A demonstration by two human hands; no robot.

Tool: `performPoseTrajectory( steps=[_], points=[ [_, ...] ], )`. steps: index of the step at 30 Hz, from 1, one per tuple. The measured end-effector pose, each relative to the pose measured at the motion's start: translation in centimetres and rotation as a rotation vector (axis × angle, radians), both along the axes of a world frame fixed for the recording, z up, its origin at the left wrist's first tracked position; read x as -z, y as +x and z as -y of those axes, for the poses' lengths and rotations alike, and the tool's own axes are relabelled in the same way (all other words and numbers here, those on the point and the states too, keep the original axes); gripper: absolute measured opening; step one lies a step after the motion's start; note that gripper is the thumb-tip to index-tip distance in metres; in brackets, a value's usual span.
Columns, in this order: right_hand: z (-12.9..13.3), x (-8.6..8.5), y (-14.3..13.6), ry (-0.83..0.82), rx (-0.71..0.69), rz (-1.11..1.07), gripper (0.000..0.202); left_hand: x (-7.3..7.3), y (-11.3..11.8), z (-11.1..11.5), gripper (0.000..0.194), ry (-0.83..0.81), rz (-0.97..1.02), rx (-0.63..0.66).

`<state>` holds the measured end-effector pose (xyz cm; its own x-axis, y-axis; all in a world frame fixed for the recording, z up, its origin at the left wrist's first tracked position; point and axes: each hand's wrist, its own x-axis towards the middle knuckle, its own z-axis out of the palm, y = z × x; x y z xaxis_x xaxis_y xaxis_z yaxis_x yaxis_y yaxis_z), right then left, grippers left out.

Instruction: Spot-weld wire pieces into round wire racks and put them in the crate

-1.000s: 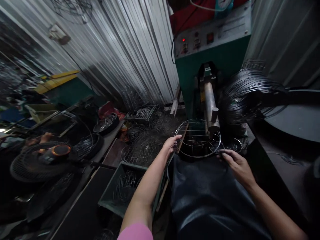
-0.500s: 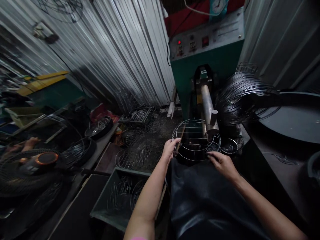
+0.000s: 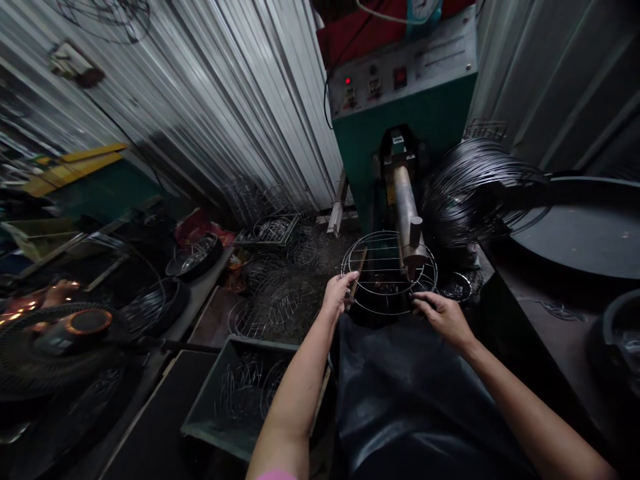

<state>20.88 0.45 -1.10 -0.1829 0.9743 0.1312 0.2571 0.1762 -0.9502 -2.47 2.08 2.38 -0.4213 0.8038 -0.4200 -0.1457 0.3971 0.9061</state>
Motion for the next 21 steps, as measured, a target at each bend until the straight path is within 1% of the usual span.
performPoseTrajectory(
  steps=[4,8,16,21],
  points=[
    [-0.4,-0.4,0.3,0.003,0.006,-0.004,0.038,-0.3,0.4,-0.4,0.038,0.005,0.003,0.005],
    [-0.8,-0.6,0.3,-0.003,0.005,-0.021,0.037,-0.1,0.5,-0.6,0.042,0.010,0.001,0.007],
    [-1.1,-0.3,0.4,0.000,0.009,-0.017,0.032,0.4,0.3,-0.6,0.046,0.022,0.006,-0.004],
    [-1.5,-0.1,0.3,-0.002,0.011,-0.034,0.034,0.7,0.2,-0.9,0.045,0.012,0.005,-0.008]
  ],
)
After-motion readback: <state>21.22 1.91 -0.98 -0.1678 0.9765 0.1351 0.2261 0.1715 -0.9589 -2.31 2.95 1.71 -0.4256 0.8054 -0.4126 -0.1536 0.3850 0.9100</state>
